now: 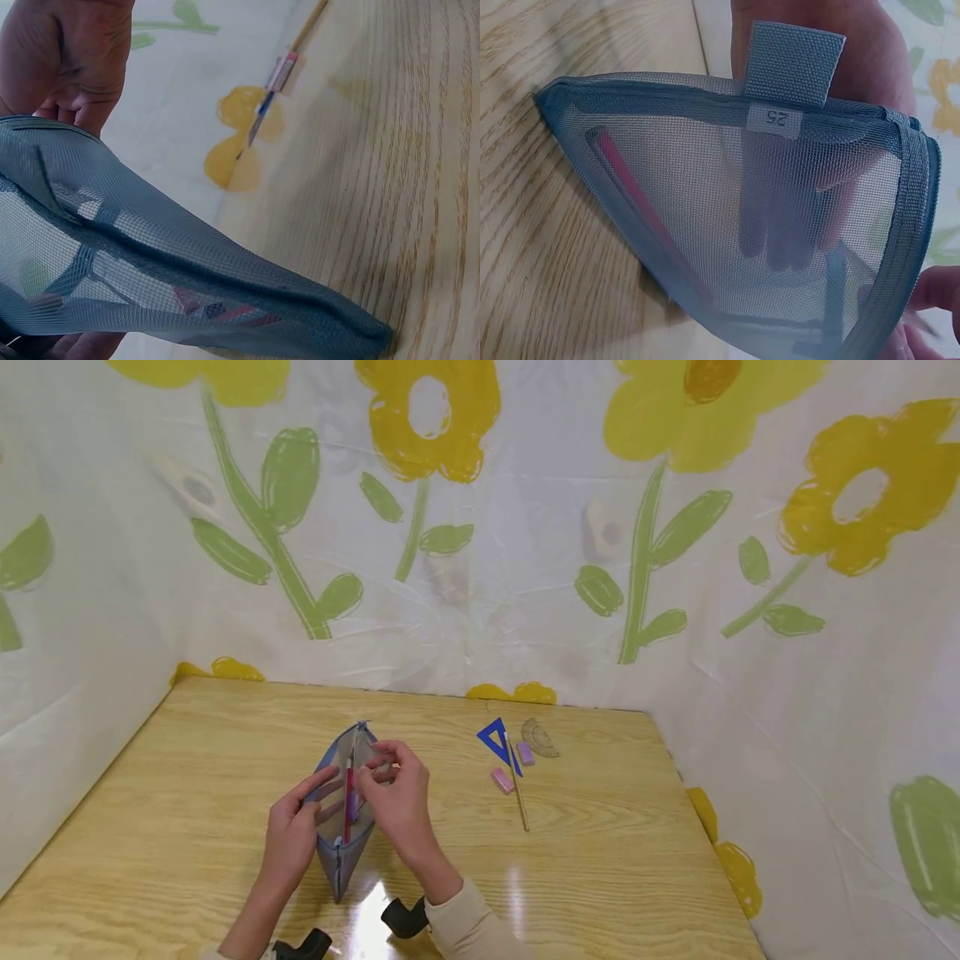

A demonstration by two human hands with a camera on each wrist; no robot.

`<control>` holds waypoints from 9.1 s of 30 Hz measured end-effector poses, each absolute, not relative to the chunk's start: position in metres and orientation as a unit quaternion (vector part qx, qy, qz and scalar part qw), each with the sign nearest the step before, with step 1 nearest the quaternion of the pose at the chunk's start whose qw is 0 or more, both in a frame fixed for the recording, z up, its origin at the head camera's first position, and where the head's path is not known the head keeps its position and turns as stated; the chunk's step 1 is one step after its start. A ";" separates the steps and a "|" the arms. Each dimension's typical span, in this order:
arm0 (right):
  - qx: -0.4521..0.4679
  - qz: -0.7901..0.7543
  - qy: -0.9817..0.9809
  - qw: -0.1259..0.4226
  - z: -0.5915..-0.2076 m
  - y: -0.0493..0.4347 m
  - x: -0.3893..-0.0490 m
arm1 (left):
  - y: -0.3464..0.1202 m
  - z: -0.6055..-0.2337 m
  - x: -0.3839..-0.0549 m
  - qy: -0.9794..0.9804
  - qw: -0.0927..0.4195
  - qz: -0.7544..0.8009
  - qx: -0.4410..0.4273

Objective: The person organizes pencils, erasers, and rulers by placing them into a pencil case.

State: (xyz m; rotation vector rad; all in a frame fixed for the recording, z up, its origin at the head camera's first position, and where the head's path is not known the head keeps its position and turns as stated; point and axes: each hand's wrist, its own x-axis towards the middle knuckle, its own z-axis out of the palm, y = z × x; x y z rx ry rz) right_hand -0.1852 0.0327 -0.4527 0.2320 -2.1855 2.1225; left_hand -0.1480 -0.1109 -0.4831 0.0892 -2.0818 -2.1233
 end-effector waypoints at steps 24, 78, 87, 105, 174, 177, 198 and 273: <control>0.103 0.647 -0.756 0.007 -0.454 0.044 -0.178 | -0.114 -0.485 -0.146 -0.713 0.085 -0.694 0.050; 0.101 0.579 -0.807 0.052 -0.491 0.157 -0.181 | -0.123 -0.481 -0.140 -0.722 0.067 -0.687 0.048; 0.057 0.508 -0.858 0.051 -0.487 0.188 -0.191 | -0.122 -0.481 -0.143 -0.719 0.069 -0.690 0.051; 0.049 0.416 -0.907 0.032 -0.503 0.215 -0.205 | -0.123 -0.482 -0.143 -0.717 0.075 -0.691 0.049; 0.041 0.416 -0.908 0.023 -0.502 0.222 -0.220 | -0.125 -0.483 -0.143 -0.712 0.083 -0.696 0.041; 0.056 0.430 -0.901 0.032 -0.503 0.223 -0.218 | -0.125 -0.483 -0.142 -0.708 0.085 -0.699 0.044; 0.099 0.480 -0.871 0.035 -0.491 0.193 -0.213 | -0.128 -0.482 -0.141 -0.709 0.089 -0.698 0.050; 0.362 0.346 -0.864 -0.059 -0.427 0.060 -0.188 | -0.124 -0.480 -0.139 -0.705 0.089 -0.703 0.038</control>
